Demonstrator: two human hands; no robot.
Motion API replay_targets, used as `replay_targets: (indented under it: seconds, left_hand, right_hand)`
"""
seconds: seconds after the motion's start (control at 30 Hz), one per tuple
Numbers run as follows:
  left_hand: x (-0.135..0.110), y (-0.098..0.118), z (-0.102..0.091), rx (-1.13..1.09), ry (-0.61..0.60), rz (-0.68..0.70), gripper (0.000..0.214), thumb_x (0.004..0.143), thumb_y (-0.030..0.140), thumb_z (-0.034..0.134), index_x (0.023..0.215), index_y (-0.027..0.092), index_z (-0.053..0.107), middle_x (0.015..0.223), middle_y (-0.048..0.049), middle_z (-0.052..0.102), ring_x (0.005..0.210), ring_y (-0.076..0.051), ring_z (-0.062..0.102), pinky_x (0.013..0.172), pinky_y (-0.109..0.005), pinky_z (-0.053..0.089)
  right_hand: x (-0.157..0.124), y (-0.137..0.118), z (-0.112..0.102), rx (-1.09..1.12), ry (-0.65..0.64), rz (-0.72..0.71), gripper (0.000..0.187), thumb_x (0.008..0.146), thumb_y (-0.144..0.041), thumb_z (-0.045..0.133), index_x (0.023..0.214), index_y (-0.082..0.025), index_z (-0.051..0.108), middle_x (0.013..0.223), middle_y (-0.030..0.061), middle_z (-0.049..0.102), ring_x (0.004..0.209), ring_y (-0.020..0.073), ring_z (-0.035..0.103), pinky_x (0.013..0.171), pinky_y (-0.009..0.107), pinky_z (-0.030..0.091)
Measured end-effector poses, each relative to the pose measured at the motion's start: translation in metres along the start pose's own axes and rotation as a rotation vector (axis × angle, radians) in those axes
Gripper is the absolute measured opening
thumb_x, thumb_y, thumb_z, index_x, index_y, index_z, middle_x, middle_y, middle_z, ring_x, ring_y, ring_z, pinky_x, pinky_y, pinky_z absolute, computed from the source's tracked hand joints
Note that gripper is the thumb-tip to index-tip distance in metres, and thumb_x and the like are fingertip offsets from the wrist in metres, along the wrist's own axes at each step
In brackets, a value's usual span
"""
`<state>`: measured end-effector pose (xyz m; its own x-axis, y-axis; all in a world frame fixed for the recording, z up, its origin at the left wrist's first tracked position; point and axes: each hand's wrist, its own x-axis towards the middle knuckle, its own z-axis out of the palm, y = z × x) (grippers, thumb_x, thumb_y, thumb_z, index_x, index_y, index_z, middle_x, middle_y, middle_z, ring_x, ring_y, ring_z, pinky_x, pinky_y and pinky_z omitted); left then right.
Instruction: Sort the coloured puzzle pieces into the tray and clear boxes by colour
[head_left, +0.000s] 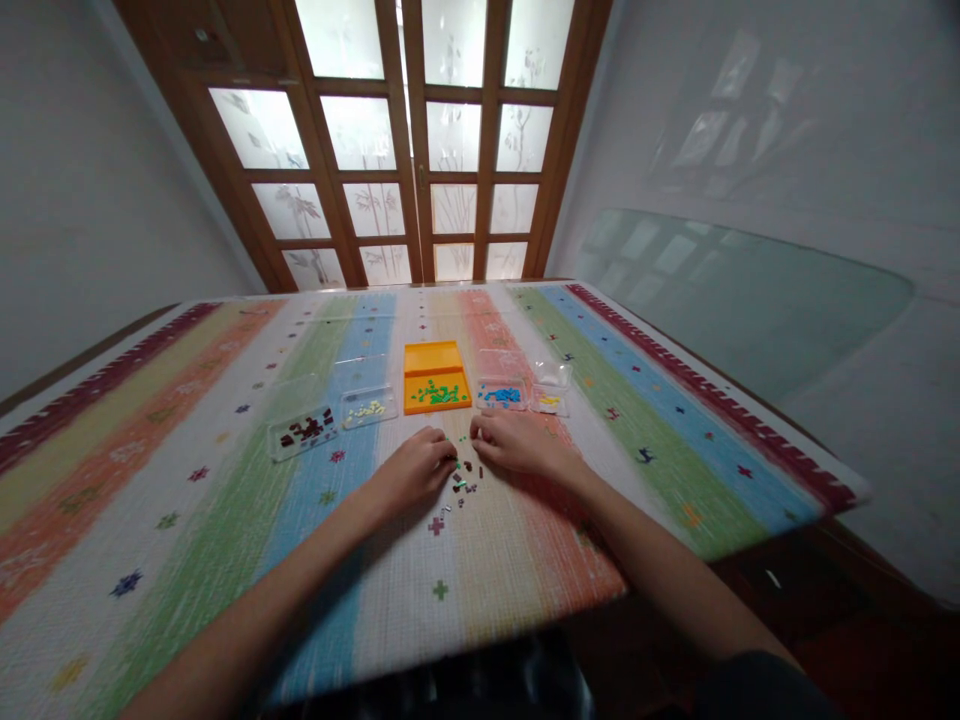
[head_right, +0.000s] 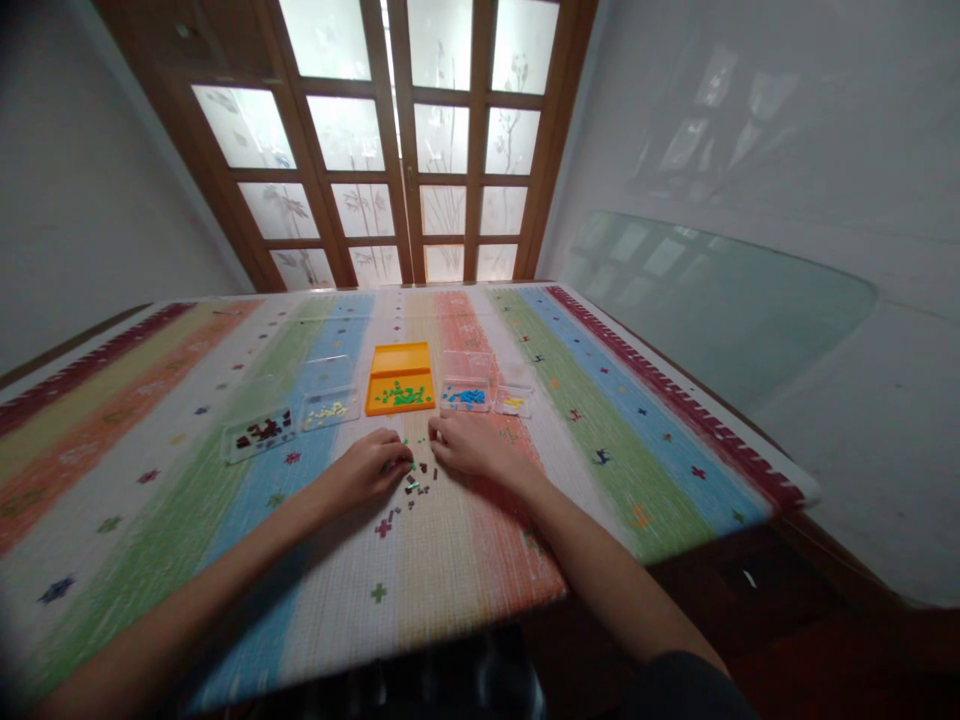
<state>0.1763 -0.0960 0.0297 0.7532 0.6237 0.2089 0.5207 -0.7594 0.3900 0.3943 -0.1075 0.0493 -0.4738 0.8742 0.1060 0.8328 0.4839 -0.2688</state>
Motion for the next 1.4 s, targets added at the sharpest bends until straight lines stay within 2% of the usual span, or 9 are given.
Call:
replay_targets:
  seconds: [0.23, 0.53, 0.8, 1.0, 1.07, 1.17, 1.3, 1.4]
  left_hand:
    - [-0.010, 0.002, -0.009, -0.107, -0.089, 0.093, 0.016, 0.092, 0.014, 0.055, 0.097, 0.019, 0.070, 0.092, -0.0061, 0.066, 0.084, -0.018, 0.061, 0.077, -0.030, 0.051]
    - [-0.004, 0.009, -0.003, 0.132, -0.167, 0.157, 0.018, 0.093, 0.009, 0.051, 0.094, 0.016, 0.067, 0.093, -0.0079, 0.065, 0.085, -0.019, 0.061, 0.078, -0.030, 0.051]
    - [-0.002, 0.015, 0.001, 0.331, -0.186, 0.226, 0.020, 0.094, 0.005, 0.046, 0.091, 0.015, 0.064, 0.090, -0.0061, 0.065, 0.085, -0.019, 0.062, 0.080, -0.031, 0.053]
    - [0.000, 0.012, 0.003, 0.301, -0.141, 0.184, 0.018, 0.094, 0.008, 0.046, 0.091, 0.015, 0.062, 0.089, -0.0067, 0.065, 0.084, -0.019, 0.062, 0.079, -0.031, 0.053]
    - [-0.002, 0.008, -0.006, 0.276, -0.113, 0.156, 0.018, 0.096, 0.012, 0.046, 0.091, 0.015, 0.062, 0.089, -0.0065, 0.065, 0.082, -0.018, 0.062, 0.078, -0.030, 0.053]
    - [-0.013, -0.008, -0.030, 0.237, -0.036, 0.121, 0.018, 0.097, 0.016, 0.045, 0.093, 0.016, 0.062, 0.091, -0.0077, 0.066, 0.084, -0.019, 0.062, 0.077, -0.031, 0.053]
    - [-0.037, -0.043, -0.073, 0.193, 0.109, 0.008, 0.023, 0.098, 0.026, 0.042, 0.095, 0.018, 0.064, 0.094, -0.0080, 0.068, 0.087, -0.020, 0.064, 0.082, -0.035, 0.054]
    - [-0.058, -0.073, -0.100, 0.242, 0.145, -0.167, 0.031, 0.095, 0.037, 0.041, 0.095, 0.018, 0.066, 0.094, -0.0104, 0.069, 0.085, -0.023, 0.066, 0.082, -0.038, 0.054]
  right_hand:
    - [-0.001, 0.001, 0.001, -0.008, -0.008, -0.006, 0.011, 0.091, -0.015, 0.058, 0.091, -0.018, 0.068, 0.092, 0.0078, 0.070, 0.083, 0.0188, 0.059, 0.071, 0.028, 0.037]
    - [0.001, 0.002, 0.002, -0.026, -0.032, 0.006, 0.012, 0.092, -0.016, 0.056, 0.092, -0.017, 0.067, 0.093, 0.0078, 0.070, 0.082, 0.0184, 0.059, 0.070, 0.028, 0.036]
    - [0.000, -0.002, -0.002, -0.032, -0.048, 0.016, 0.011, 0.092, -0.016, 0.055, 0.092, -0.017, 0.066, 0.094, 0.0083, 0.070, 0.083, 0.0192, 0.059, 0.071, 0.028, 0.035]
    - [0.001, -0.002, -0.003, -0.037, -0.045, 0.012, 0.011, 0.092, -0.016, 0.054, 0.090, -0.017, 0.065, 0.093, 0.0083, 0.070, 0.082, 0.0188, 0.058, 0.071, 0.028, 0.035]
    - [0.001, -0.002, -0.002, -0.028, -0.045, 0.006, 0.011, 0.092, -0.016, 0.054, 0.089, -0.017, 0.065, 0.092, 0.0083, 0.070, 0.082, 0.0188, 0.058, 0.071, 0.029, 0.036]
    - [0.000, -0.002, -0.002, -0.021, -0.040, 0.002, 0.010, 0.092, -0.016, 0.055, 0.089, -0.017, 0.065, 0.092, 0.0089, 0.070, 0.081, 0.0189, 0.059, 0.071, 0.029, 0.037]
    - [0.000, -0.001, -0.001, -0.017, -0.038, 0.004, 0.010, 0.093, -0.017, 0.055, 0.091, -0.017, 0.065, 0.094, 0.0097, 0.071, 0.081, 0.0190, 0.060, 0.070, 0.028, 0.038]
    - [0.000, 0.000, 0.000, -0.018, -0.030, -0.007, 0.010, 0.092, -0.015, 0.055, 0.090, -0.017, 0.064, 0.094, 0.0098, 0.071, 0.081, 0.0187, 0.060, 0.070, 0.028, 0.038]
